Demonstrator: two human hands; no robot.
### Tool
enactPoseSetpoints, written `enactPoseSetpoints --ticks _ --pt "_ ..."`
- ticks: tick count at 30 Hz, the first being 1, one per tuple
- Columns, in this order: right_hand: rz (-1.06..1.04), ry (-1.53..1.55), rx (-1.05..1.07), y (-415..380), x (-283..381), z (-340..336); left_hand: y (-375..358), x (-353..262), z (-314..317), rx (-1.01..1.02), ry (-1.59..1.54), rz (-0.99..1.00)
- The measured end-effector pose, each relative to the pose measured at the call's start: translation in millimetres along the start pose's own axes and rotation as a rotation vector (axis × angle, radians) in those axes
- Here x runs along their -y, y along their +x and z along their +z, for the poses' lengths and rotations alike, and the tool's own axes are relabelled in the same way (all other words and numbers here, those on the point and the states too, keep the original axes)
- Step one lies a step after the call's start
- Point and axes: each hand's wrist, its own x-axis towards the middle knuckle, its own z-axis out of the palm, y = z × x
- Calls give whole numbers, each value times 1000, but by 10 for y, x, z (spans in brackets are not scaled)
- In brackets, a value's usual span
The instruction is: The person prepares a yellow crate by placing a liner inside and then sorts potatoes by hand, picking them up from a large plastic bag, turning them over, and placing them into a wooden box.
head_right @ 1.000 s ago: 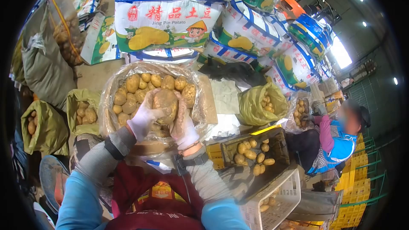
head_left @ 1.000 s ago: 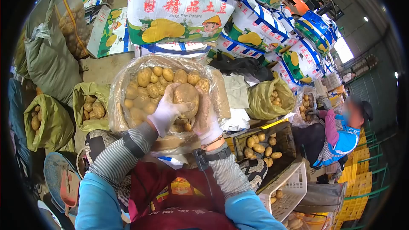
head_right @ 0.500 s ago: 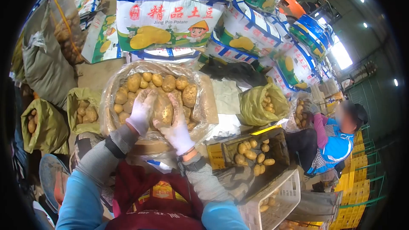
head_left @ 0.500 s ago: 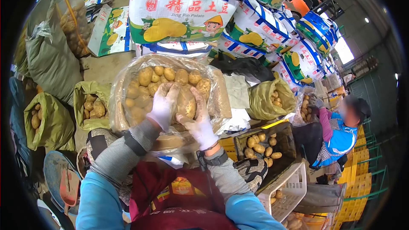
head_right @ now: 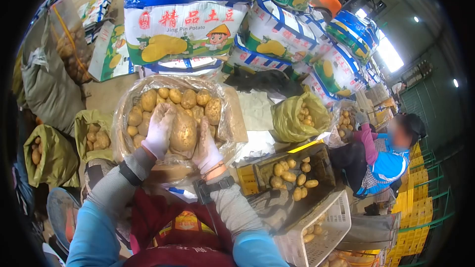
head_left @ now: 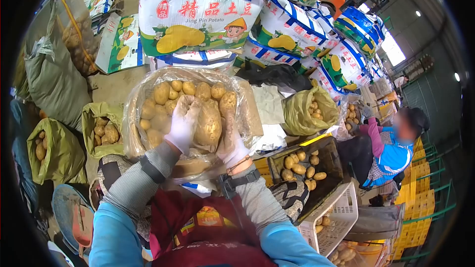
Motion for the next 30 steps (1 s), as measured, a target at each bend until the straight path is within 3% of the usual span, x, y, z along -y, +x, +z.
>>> enactPoseSetpoints --ticks 2,8,10,12,13,15,16,18,20,23,24,28,30 --pt "61 141 62 59 -82 24 36 7 32 56 -68 43" --pt "145 116 140 218 -143 -306 -14 -191 251 -28 24 167" --pt "-96 -399 34 438 -303 -576 70 1 170 -49 383 406" --pt "-46 -453 33 299 -275 -525 127 33 113 -63 412 390" --pt "-21 -480 34 229 -261 -498 162 40 62 -67 263 256" --pt "166 74 134 16 -190 -257 133 -41 59 -116 124 87" --pt "144 172 36 -31 -174 -285 101 -111 80 -155 134 53" --pt "152 243 160 -55 -118 -275 71 -191 116 -203 347 163" --pt "155 279 347 -144 21 -218 -1 -199 152 -203 756 442" --pt "57 86 87 95 21 -274 -194 -418 281 86 1036 611" --pt "5 135 54 146 -88 -305 -141 -272 201 92 1076 841" --pt "80 179 93 -95 -164 -275 25 -334 52 82 1398 714" --pt "5 163 96 -104 -154 -394 -61 -408 124 113 1376 809"
